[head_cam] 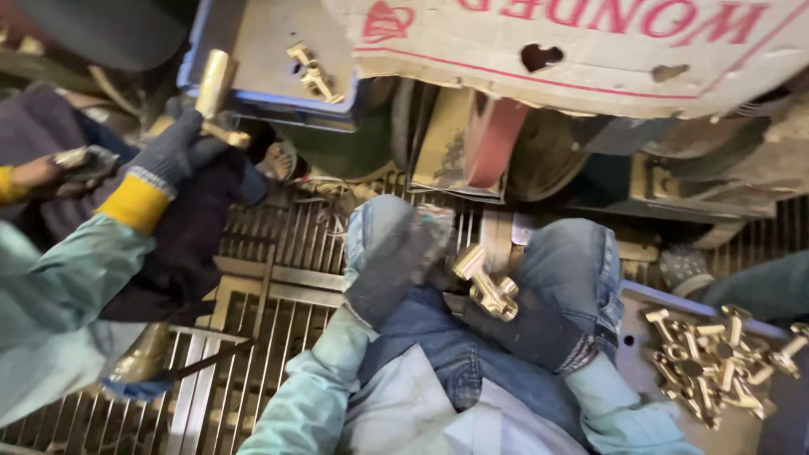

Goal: The person holds brass faucet components against a moving belt sander to polish and deburr the metal surfaces, rotating the objects by hand to reach different sides.

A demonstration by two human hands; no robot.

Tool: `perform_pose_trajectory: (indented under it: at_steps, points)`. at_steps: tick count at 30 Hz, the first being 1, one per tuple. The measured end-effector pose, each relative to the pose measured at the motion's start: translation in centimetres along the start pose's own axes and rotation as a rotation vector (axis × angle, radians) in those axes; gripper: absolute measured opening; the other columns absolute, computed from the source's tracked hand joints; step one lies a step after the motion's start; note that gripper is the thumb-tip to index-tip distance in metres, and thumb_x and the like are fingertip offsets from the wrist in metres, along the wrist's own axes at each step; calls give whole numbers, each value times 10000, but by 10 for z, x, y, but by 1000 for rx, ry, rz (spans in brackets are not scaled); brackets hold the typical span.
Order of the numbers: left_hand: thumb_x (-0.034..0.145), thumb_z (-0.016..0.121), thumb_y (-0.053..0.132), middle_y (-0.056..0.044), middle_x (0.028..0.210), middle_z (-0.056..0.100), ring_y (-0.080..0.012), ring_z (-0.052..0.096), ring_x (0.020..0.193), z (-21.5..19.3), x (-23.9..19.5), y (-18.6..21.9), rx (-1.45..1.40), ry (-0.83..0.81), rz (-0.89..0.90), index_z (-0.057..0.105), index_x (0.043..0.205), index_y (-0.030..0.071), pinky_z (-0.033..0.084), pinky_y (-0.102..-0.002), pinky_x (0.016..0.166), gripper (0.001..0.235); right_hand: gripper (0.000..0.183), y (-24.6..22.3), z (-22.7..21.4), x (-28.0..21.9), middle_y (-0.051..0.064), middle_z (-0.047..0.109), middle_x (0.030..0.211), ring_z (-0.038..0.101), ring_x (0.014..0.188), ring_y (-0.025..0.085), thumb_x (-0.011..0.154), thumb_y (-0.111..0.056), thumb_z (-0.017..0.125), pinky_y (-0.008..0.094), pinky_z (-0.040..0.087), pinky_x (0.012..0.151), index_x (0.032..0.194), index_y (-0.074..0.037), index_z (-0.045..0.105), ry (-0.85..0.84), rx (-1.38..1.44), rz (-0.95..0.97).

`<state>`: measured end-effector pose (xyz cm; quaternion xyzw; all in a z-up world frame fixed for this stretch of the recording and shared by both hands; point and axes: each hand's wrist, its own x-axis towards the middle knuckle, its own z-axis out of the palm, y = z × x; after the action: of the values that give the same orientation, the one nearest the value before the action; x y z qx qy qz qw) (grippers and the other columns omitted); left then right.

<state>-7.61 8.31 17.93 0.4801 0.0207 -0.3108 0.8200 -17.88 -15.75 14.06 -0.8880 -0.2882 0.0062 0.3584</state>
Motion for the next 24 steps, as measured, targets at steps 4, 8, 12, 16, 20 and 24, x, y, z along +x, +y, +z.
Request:
perform_pose_trajectory:
  at_steps: [4,8,12,16,20,24]
  points:
    - [1023,622,167,-39,880,628,-99,578,701,12,-8,1,168,-307,5,616,1194,33,481,-255,624,218,379,-3,-8,3,76,687,926,652,759,161,888,-193,749,331,546,652,1245,-94,670,-374,923,757]
    - [1009,632,223,-29,755,627,-90,570,595,16,-9,4,238,-140,-54,640,1126,14,465,-244,542,239,345,-1,-25,10,83,733,894,696,729,136,940,-239,688,298,577,660,1171,17,685,-396,1116,848]
    - [983,626,383,-7,677,611,-90,571,538,16,-1,8,258,152,-58,655,1008,15,462,-252,491,370,387,8,-48,7,56,702,867,671,674,166,892,-266,624,305,545,612,1206,-48,689,-52,1154,1036]
    - [962,589,509,-41,650,615,-136,592,483,15,26,0,248,179,-132,637,951,33,482,-276,463,478,379,34,-59,9,92,682,973,668,831,175,990,-267,605,331,555,745,1209,35,667,387,1327,863]
    - [986,603,513,-20,711,634,-107,586,531,13,71,-26,280,193,-89,652,969,28,476,-275,483,488,348,81,-50,13,123,716,1046,678,857,229,1005,-250,574,388,580,792,1235,3,640,541,1407,882]
    - [1069,457,410,-106,719,631,-205,612,532,-11,113,-65,415,166,-53,599,993,-3,494,-355,474,443,339,108,-30,3,98,689,1027,681,852,214,944,-174,577,386,583,754,1254,-43,617,370,1055,803]
